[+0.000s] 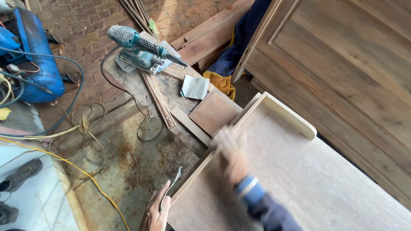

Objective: Hand sanding different surfaces and edges of a wooden furniture component using sandpaper and a sanding block.

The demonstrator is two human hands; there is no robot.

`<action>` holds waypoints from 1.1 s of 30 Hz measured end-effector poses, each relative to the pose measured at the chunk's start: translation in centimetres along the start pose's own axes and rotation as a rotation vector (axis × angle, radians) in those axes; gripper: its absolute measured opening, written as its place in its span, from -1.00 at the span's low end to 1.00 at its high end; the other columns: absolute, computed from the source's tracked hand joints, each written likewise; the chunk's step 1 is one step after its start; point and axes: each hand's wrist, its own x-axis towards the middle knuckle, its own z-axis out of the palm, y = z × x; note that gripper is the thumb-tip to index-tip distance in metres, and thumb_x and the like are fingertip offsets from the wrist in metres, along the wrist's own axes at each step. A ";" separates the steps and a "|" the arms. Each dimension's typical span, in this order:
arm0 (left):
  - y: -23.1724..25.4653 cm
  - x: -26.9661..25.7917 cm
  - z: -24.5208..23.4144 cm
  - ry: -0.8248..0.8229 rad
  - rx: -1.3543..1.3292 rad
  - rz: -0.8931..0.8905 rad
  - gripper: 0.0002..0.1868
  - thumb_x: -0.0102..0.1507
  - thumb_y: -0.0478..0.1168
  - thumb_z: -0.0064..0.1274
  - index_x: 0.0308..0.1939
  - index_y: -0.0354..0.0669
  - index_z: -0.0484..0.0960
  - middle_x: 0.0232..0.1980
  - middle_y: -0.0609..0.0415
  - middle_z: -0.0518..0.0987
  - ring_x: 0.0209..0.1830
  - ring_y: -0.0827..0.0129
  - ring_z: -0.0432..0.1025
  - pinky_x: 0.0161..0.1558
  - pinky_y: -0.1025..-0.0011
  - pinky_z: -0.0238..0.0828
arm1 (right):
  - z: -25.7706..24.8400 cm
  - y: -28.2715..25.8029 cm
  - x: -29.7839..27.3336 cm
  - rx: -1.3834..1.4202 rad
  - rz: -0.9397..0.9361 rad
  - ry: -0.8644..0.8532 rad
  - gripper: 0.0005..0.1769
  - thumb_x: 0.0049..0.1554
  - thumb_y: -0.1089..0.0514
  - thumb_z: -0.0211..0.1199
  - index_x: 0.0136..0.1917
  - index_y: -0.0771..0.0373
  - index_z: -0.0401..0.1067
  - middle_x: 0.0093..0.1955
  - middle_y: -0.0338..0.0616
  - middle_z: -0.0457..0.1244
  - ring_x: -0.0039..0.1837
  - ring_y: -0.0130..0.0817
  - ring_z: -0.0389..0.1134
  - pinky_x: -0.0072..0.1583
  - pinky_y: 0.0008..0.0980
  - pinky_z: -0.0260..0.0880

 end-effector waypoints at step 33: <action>7.2 0.5 -2.7 0.216 -0.464 0.011 -0.42 0.47 -0.06 -0.35 0.51 -0.28 0.23 0.58 -0.15 0.26 0.58 0.06 0.17 0.48 0.26 0.06 | -1.0 0.2 -2.2 -0.116 -0.226 -0.221 -0.34 0.06 0.14 0.27 0.45 -0.05 0.37 0.57 -0.28 0.15 0.65 -0.18 0.03 0.58 0.42 -0.37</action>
